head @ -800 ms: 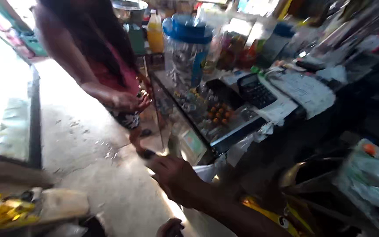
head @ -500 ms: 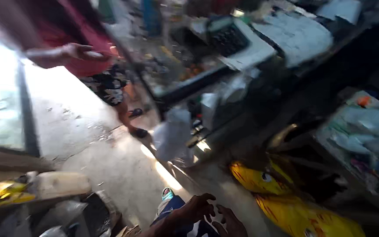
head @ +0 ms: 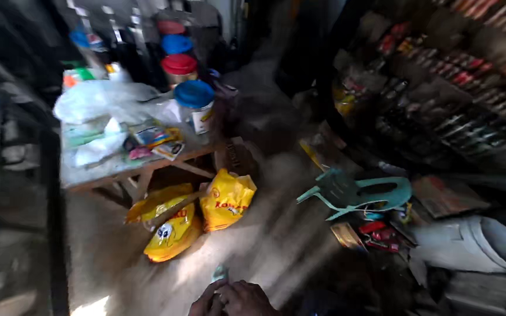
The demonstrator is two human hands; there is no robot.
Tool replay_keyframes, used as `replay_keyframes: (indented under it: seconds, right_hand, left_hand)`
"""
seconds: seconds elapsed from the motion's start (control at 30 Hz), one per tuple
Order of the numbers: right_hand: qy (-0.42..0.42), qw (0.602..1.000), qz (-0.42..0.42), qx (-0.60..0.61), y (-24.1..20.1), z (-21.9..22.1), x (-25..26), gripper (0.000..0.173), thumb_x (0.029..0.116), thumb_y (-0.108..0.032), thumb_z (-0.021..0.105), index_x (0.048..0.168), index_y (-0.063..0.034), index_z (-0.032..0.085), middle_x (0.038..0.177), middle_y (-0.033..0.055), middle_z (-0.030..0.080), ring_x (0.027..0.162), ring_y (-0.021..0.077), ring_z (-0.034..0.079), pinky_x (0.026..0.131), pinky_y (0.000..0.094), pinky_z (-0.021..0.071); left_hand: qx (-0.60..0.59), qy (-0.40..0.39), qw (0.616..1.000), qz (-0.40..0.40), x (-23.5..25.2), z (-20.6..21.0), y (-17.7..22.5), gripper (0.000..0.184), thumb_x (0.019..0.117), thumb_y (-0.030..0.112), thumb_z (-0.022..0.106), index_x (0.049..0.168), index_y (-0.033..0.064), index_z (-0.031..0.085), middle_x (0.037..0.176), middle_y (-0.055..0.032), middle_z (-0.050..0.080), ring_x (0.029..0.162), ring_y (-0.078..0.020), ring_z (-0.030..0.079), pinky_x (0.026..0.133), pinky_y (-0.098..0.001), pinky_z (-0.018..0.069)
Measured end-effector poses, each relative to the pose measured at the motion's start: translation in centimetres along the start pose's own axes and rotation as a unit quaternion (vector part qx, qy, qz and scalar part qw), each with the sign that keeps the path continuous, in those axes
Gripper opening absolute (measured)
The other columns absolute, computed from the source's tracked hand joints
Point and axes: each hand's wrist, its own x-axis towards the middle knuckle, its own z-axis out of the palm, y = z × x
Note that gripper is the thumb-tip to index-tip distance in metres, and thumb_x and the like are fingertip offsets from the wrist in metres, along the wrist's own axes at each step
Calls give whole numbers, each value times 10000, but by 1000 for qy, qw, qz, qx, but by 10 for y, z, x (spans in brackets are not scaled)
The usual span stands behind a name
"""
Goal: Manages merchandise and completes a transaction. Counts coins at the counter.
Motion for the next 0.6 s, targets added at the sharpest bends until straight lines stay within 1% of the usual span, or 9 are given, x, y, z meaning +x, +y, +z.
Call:
replay_keyframes:
  seconds: [0.1,0.2,0.27,0.3,0.37,0.43,0.47,0.53,0.6]
  right_hand:
    - [75,995,58,-8,51,-42,23,253,951,-182,682,1125,-5,733,1053,197,741,977,356,736,823,528,609]
    - [45,990,129,27,95,-105,39,341,987,-225,653,1239,0,701,1155,218,719,1054,373,713,903,546,578]
    - [88,981,150,83,133,-149,45,339,995,-205,644,1252,10,699,1164,216,720,1042,354,721,914,524,583]
    - [125,972,162,118,151,-168,44,307,1000,-198,639,1225,-4,716,1141,190,727,1010,312,728,903,482,597]
    - [209,939,203,182,180,-199,39,236,985,-176,658,1136,-21,754,1076,141,743,946,221,734,864,381,614]
    - [272,891,268,246,207,-227,41,200,956,-145,685,1079,-9,764,1027,108,750,888,141,724,826,310,610]
    - [284,866,305,277,223,-242,45,195,959,-133,677,1084,-7,759,1016,93,749,861,115,716,808,294,607]
    - [308,821,352,326,261,-269,57,187,970,-116,655,1095,-10,748,947,60,746,755,95,703,720,283,613]
    - [356,790,332,372,309,-296,71,168,974,-82,644,1075,18,734,858,55,748,664,107,695,633,287,619]
  left_hand:
    - [14,-41,999,19,75,17,25,328,1052,111,516,1354,3,585,1027,-90,745,826,-155,733,785,-374,632]
    - [47,-95,993,59,154,36,54,323,1034,136,551,1331,32,625,1080,-58,758,904,-126,736,836,-350,625]
    - [57,-138,985,90,211,56,83,303,1036,183,597,1304,51,643,1045,-36,760,883,-108,734,815,-330,629]
    - [63,-163,979,104,237,68,98,294,1033,186,606,1290,48,649,1035,-36,756,880,-103,729,819,-324,626]
    - [66,-217,968,106,282,90,131,288,1021,183,629,1260,24,658,1056,-61,749,914,-111,728,857,-326,619]
    - [67,-258,956,121,330,116,159,281,1002,180,658,1213,-5,678,1073,-81,750,945,-107,726,885,-309,604]
    - [70,-276,950,125,356,130,170,281,997,192,666,1200,-2,688,1078,-80,751,956,-106,726,894,-308,601]
    - [75,-307,935,158,412,159,188,266,1005,196,657,1172,-8,692,1048,-97,750,928,-113,724,873,-306,598]
    - [73,-317,927,188,469,187,206,252,1017,182,634,1156,-20,693,1026,-115,742,904,-114,718,850,-289,592]
